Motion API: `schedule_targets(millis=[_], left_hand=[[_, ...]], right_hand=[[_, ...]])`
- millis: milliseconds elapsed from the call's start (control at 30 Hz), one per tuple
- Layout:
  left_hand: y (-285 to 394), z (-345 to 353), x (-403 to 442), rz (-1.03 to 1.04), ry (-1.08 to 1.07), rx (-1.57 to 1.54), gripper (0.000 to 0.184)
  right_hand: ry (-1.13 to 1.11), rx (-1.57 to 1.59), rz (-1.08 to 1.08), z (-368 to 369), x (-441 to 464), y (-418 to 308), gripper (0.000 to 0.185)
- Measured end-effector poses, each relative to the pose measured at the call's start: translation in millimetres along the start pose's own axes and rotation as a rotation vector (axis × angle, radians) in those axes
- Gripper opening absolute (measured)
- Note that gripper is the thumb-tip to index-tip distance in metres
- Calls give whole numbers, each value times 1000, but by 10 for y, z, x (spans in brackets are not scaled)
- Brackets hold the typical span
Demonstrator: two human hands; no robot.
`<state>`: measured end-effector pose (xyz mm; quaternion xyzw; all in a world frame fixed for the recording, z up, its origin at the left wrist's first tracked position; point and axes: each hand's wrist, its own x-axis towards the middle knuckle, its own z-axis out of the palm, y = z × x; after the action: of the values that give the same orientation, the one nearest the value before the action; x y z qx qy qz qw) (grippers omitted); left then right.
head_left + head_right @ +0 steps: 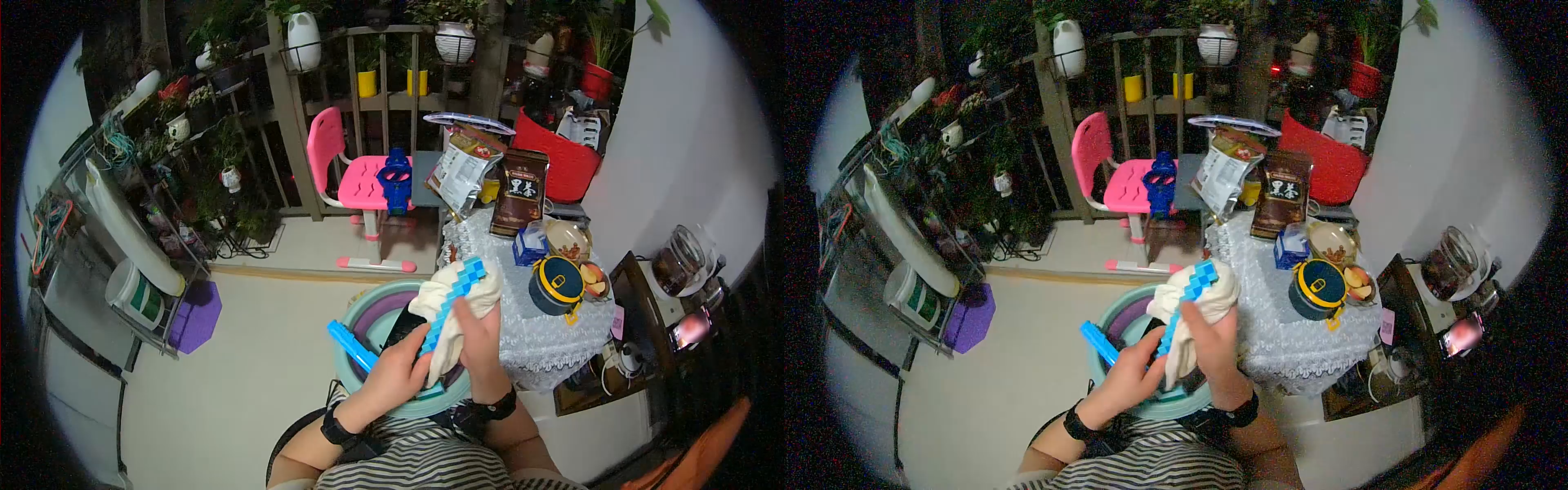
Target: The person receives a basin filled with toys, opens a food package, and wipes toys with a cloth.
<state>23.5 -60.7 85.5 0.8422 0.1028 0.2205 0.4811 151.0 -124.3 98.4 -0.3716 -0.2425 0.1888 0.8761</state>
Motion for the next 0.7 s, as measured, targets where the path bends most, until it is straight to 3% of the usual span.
schedule_targets(millis=[33,100,167,233,300,333,433,467,600,667,700], left_hand=[[-4,13,-11,-6,0,35,46],[-65,48,10,-52,-80,-32,47],[-163,109,27,154,-80,-7,50],[-137,92,29,66,-142,-11,55],[-29,64,26,324,5,250,61],[5,11,33,318,-51,417,77],[32,43,-41,370,-27,592,92],[-15,85,-56,331,-43,575,102],[-179,119,-43,263,-92,614,97],[-289,124,21,287,-121,308,94],[-413,136,39,285,-122,311,94]], right_hand=[[-38,-111,-112,41,-25,-6,23],[10,-104,-70,-58,-21,36,23],[50,-29,-35,-85,-40,8,22],[102,-57,-76,-116,26,56,19],[210,-161,-180,-169,133,41,23],[310,-106,-161,-168,212,-2,24],[379,54,-48,-303,345,-34,25],[434,70,-57,-345,384,53,26],[395,117,33,-432,354,109,33],[272,362,89,-406,369,69,43],[272,365,91,-405,368,80,43]])
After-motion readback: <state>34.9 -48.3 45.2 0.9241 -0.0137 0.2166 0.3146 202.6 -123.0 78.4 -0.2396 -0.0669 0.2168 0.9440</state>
